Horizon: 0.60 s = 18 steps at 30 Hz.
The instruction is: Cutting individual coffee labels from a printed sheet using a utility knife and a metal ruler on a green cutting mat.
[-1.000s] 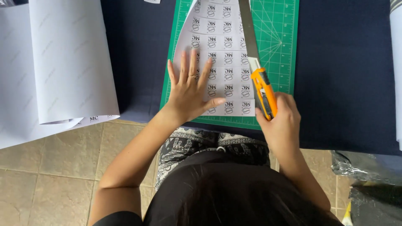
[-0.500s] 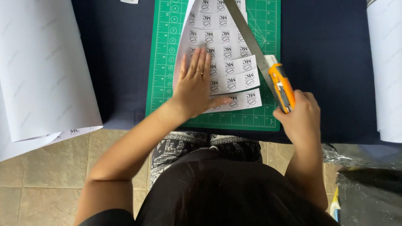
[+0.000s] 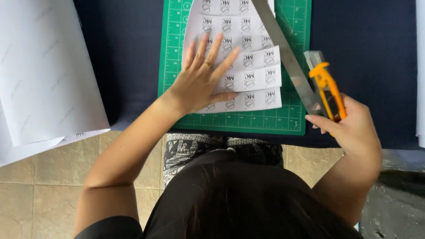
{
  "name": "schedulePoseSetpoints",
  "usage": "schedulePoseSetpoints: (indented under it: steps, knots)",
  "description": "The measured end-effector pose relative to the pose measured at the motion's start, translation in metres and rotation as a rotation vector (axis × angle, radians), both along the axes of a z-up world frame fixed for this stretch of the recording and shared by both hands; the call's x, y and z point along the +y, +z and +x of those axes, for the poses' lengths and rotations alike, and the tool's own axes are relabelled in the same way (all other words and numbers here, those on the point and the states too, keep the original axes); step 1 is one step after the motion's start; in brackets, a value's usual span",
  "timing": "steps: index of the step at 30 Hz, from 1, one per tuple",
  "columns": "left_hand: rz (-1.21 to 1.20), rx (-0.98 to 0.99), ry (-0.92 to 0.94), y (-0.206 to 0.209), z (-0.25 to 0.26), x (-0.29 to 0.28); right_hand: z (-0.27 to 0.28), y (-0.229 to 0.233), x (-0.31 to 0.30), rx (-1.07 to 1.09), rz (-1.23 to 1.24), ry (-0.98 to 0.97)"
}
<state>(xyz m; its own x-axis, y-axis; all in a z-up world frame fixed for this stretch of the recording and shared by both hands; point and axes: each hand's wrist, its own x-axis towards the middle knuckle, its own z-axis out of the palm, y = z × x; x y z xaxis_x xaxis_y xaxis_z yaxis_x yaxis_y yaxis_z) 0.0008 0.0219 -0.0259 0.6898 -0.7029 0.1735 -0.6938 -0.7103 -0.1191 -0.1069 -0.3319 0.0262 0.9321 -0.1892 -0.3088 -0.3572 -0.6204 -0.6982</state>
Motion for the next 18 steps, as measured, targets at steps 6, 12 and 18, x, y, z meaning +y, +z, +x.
schedulePoseSetpoints:
  steps: [6,12,18]
  knots:
    - [-0.099,-0.119,-0.037,-0.013,0.026,0.001,-0.016,-0.028,-0.023,-0.214,0.739,-0.117]
    - [-0.089,-0.277,-0.109,0.027,-0.027,-0.034,-0.067,-0.013,-0.008,-0.363,0.622,-0.150]
    - [-0.237,-0.357,-0.022,-0.019,-0.043,-0.044,-0.106,-0.016,0.017,-0.421,0.572,-0.238]
